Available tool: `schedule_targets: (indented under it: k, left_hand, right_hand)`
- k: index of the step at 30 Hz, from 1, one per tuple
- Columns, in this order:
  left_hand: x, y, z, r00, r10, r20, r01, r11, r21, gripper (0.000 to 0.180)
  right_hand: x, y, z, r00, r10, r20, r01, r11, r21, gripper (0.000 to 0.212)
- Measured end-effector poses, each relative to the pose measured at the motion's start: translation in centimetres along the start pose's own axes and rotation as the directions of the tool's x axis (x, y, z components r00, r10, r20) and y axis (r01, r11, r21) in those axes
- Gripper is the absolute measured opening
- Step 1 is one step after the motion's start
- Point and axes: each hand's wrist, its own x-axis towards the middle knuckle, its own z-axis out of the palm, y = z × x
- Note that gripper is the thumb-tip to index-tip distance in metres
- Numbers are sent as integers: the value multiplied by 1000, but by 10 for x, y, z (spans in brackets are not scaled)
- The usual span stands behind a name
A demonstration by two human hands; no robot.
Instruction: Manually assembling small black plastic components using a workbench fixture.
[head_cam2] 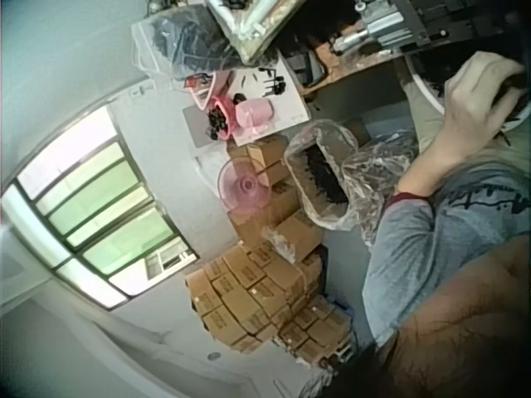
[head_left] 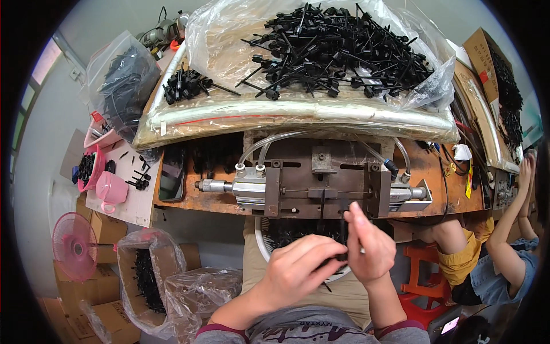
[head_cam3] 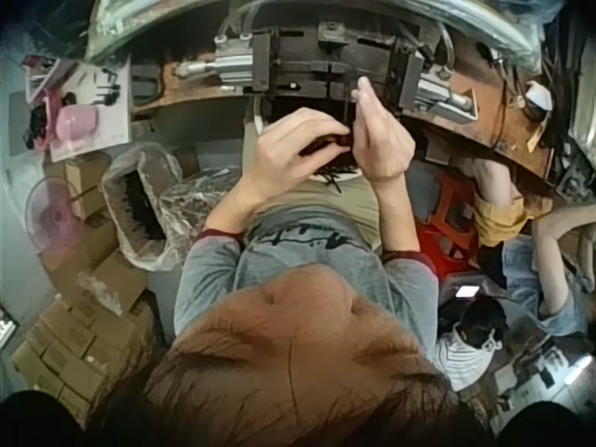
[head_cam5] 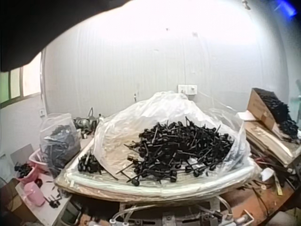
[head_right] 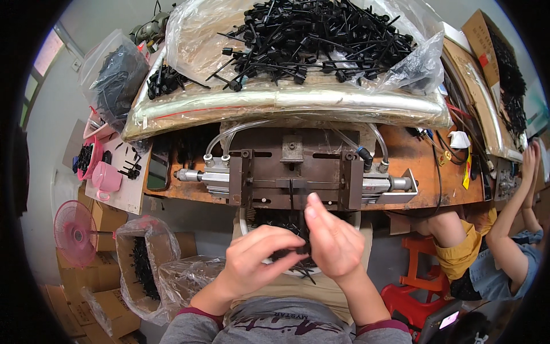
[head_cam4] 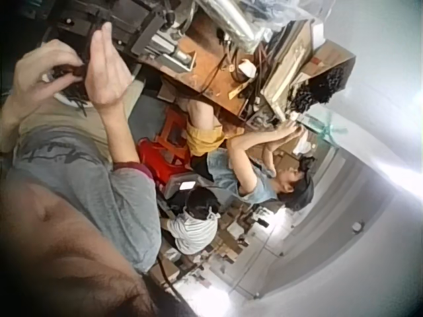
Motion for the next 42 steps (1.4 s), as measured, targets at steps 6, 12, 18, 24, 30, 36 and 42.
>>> schedule_targets:
  k: [6, 12, 18, 24, 30, 36, 42]
  left_hand:
    - [3, -19, 1, 999, 43, 28, -51, 894, 444, 31]
    - [4, -33, 10, 988, 93, 122, -145, 822, 551, 26]
    - [13, -34, 6, 990, 55, 132, -121, 818, 562, 23]
    - [13, -33, 6, 991, 13, 134, -87, 820, 565, 22]
    - [12, -34, 5, 992, 3, 128, -75, 825, 560, 21]
    - [10, -33, 4, 993, -4, 118, -60, 844, 532, 22]
    - [-2, -15, -15, 959, -40, 282, -68, 930, 361, 28]
  right_hand:
    - [-6, 3, -13, 980, 197, -37, -193, 977, 95, 48]
    - [-6, -3, -21, 970, 243, -10, -227, 920, 319, 46]
    - [-7, -3, -32, 953, 289, 97, -304, 873, 381, 53]
    - [-8, -6, -26, 936, 352, 27, -323, 823, 467, 42]
    - [0, -6, -33, 966, 155, 206, -192, 966, 174, 31]
    - [-1, -10, -27, 973, 111, 204, -137, 983, 119, 28]
    - [5, -9, -21, 948, 130, 292, -156, 986, 67, 25]
